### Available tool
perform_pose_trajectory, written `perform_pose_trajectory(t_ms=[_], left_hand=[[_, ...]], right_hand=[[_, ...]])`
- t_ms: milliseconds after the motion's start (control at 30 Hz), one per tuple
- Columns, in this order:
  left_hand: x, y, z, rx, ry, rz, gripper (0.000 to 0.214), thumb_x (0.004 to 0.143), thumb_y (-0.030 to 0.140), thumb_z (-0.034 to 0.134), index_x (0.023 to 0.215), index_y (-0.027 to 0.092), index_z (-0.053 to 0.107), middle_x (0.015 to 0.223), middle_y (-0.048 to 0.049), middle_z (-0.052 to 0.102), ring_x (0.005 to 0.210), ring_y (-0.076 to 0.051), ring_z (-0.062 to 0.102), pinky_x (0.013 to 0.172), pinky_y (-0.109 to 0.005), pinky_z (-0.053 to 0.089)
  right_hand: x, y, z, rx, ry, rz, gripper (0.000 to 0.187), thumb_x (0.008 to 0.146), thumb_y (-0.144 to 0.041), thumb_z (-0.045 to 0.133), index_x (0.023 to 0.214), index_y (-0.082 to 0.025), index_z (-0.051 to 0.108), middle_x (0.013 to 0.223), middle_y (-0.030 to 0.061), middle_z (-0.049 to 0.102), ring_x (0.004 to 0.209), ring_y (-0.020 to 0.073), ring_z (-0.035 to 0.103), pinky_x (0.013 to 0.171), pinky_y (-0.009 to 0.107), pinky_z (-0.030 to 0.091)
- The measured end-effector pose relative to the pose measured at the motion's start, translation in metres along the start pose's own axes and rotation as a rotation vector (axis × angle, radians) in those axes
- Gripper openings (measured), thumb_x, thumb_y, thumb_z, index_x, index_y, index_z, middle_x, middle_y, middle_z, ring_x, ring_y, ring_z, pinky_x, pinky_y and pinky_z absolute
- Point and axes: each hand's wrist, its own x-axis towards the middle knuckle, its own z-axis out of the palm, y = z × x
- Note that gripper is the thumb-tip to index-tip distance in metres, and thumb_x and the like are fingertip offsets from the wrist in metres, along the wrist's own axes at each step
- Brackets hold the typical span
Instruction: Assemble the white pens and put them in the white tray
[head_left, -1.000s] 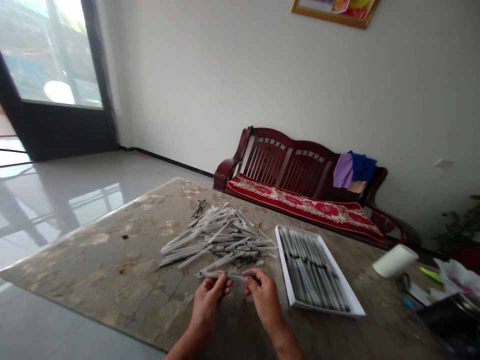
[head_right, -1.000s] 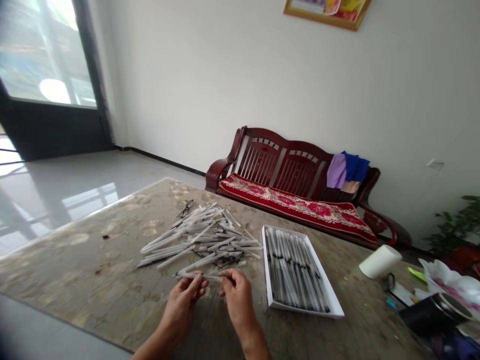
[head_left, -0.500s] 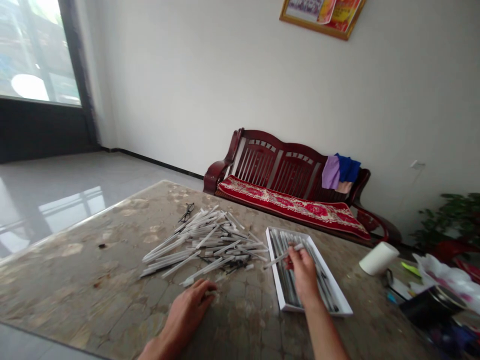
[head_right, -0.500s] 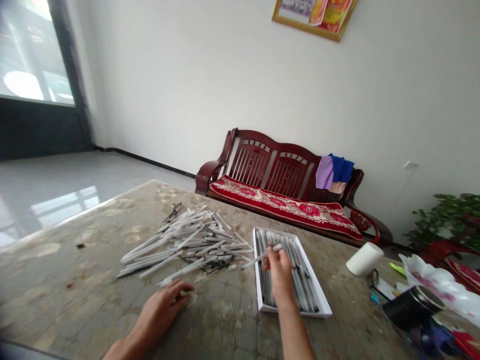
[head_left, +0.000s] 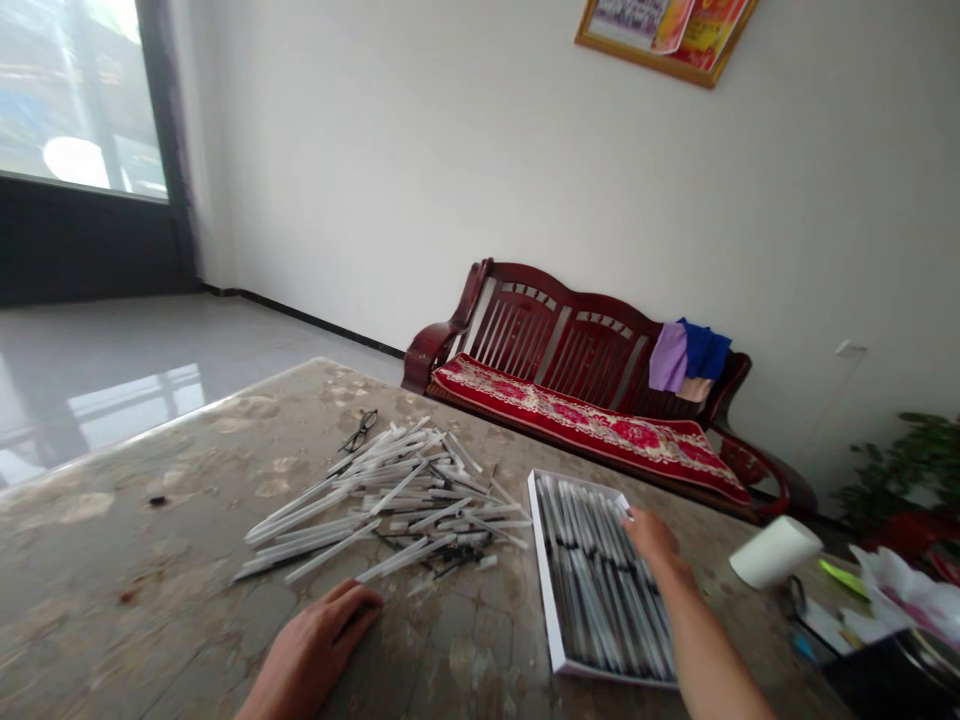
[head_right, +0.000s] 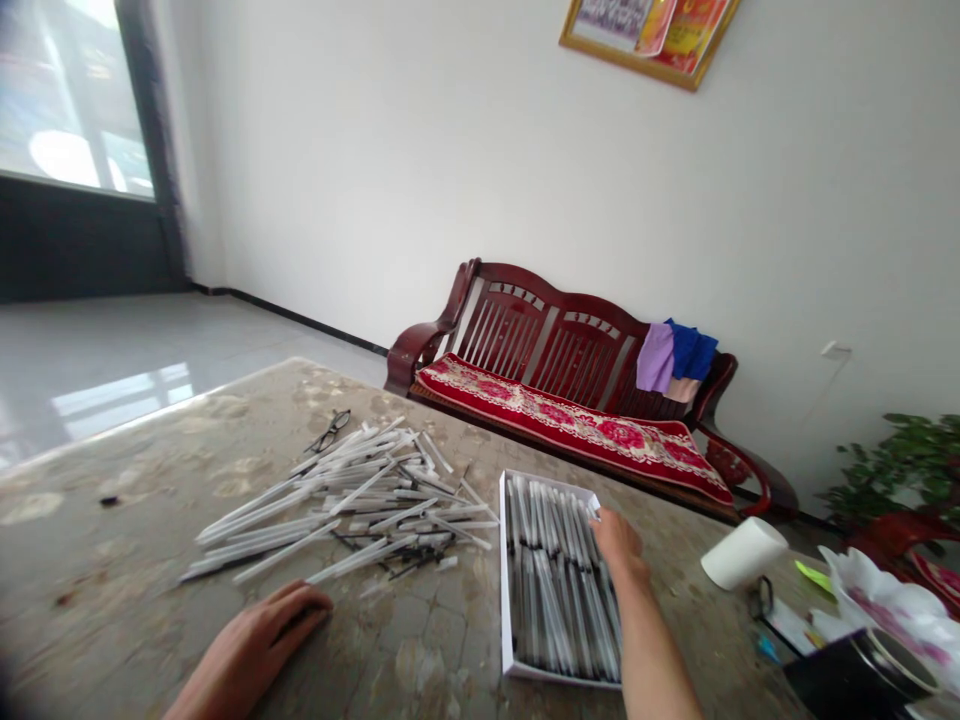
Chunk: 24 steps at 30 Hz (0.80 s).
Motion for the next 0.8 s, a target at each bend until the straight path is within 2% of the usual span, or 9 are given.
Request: perform_pose_trajectory(t_ms=[100, 167, 267, 333, 400, 467, 533, 633, 800], left_hand=[[0.000, 0.001, -0.001, -0.014, 0.009, -0.003, 0.022, 0.089, 0.039, 0.051, 0.085, 0.031, 0.071, 0.089, 0.0016, 0.073, 0.082, -0.020, 0.069, 0.075, -0.023, 0.049], [0.000, 0.002, -0.001, -0.021, 0.015, -0.001, 0.022, 0.089, 0.038, 0.051, 0.085, 0.031, 0.071, 0.089, 0.0013, 0.073, 0.082, -0.020, 0.069, 0.075, -0.024, 0.049], [0.000, 0.005, -0.002, -0.027, 0.011, 0.004, 0.023, 0.089, 0.038, 0.050, 0.085, 0.030, 0.071, 0.089, 0.0002, 0.072, 0.082, -0.020, 0.069, 0.075, -0.025, 0.048], [-0.001, 0.008, -0.004, -0.030, 0.008, 0.003, 0.023, 0.089, 0.037, 0.049, 0.085, 0.029, 0.071, 0.089, -0.0005, 0.072, 0.082, -0.020, 0.068, 0.075, -0.025, 0.048], [-0.002, 0.010, -0.005, -0.038, 0.011, 0.008, 0.023, 0.089, 0.035, 0.049, 0.084, 0.028, 0.071, 0.089, -0.0011, 0.072, 0.082, -0.020, 0.068, 0.075, -0.026, 0.048], [-0.003, 0.011, -0.005, -0.053, 0.022, 0.019, 0.023, 0.088, 0.035, 0.050, 0.083, 0.028, 0.071, 0.088, -0.0016, 0.072, 0.081, -0.020, 0.068, 0.075, -0.026, 0.048], [-0.003, 0.012, -0.006, -0.072, 0.033, 0.026, 0.023, 0.088, 0.035, 0.050, 0.083, 0.027, 0.071, 0.088, -0.0023, 0.072, 0.082, -0.021, 0.068, 0.075, -0.026, 0.048], [-0.004, 0.013, -0.006, -0.090, 0.040, 0.025, 0.023, 0.088, 0.035, 0.050, 0.083, 0.027, 0.071, 0.088, -0.0032, 0.072, 0.083, -0.021, 0.068, 0.076, -0.027, 0.048], [-0.005, 0.015, -0.005, -0.087, 0.048, 0.030, 0.023, 0.087, 0.033, 0.050, 0.082, 0.027, 0.072, 0.087, -0.0030, 0.071, 0.082, -0.021, 0.067, 0.076, -0.027, 0.047]], right_hand=[[-0.006, -0.006, 0.000, -0.031, 0.009, -0.020, 0.021, 0.085, -0.022, 0.055, 0.094, -0.018, 0.073, 0.093, 0.0142, 0.073, 0.089, 0.0257, 0.068, 0.068, 0.029, 0.042], [-0.015, -0.023, -0.003, -0.028, 0.042, -0.066, 0.025, 0.088, -0.021, 0.050, 0.098, -0.019, 0.073, 0.098, 0.0141, 0.072, 0.092, 0.0251, 0.067, 0.071, 0.030, 0.043], [-0.041, -0.070, -0.005, 0.016, 0.085, -0.230, 0.028, 0.092, -0.024, 0.044, 0.105, -0.023, 0.070, 0.110, 0.0085, 0.069, 0.103, 0.0204, 0.063, 0.081, 0.027, 0.043], [-0.063, -0.107, -0.002, 0.047, 0.074, -0.376, 0.026, 0.092, -0.027, 0.046, 0.102, -0.027, 0.070, 0.109, 0.0033, 0.070, 0.104, 0.0171, 0.062, 0.084, 0.024, 0.043], [-0.085, -0.141, 0.002, -0.012, 0.020, -0.544, 0.021, 0.089, -0.025, 0.050, 0.095, -0.025, 0.071, 0.102, 0.0038, 0.070, 0.098, 0.0179, 0.064, 0.080, 0.024, 0.043], [-0.101, -0.164, 0.007, -0.087, -0.019, -0.607, 0.016, 0.085, -0.022, 0.056, 0.090, -0.023, 0.071, 0.100, 0.0049, 0.071, 0.099, 0.0198, 0.063, 0.079, 0.025, 0.044], [-0.111, -0.176, 0.013, -0.128, -0.031, -0.612, 0.014, 0.082, -0.018, 0.059, 0.089, -0.021, 0.071, 0.101, 0.0074, 0.071, 0.102, 0.0221, 0.062, 0.081, 0.027, 0.044], [-0.115, -0.181, 0.019, -0.152, -0.029, -0.595, 0.016, 0.082, -0.014, 0.058, 0.091, -0.018, 0.071, 0.103, 0.0112, 0.071, 0.103, 0.0241, 0.062, 0.083, 0.029, 0.044], [-0.123, -0.177, 0.018, -0.159, -0.005, -0.575, 0.017, 0.086, -0.018, 0.056, 0.098, -0.019, 0.068, 0.105, 0.0095, 0.070, 0.103, 0.0230, 0.062, 0.083, 0.028, 0.044]])
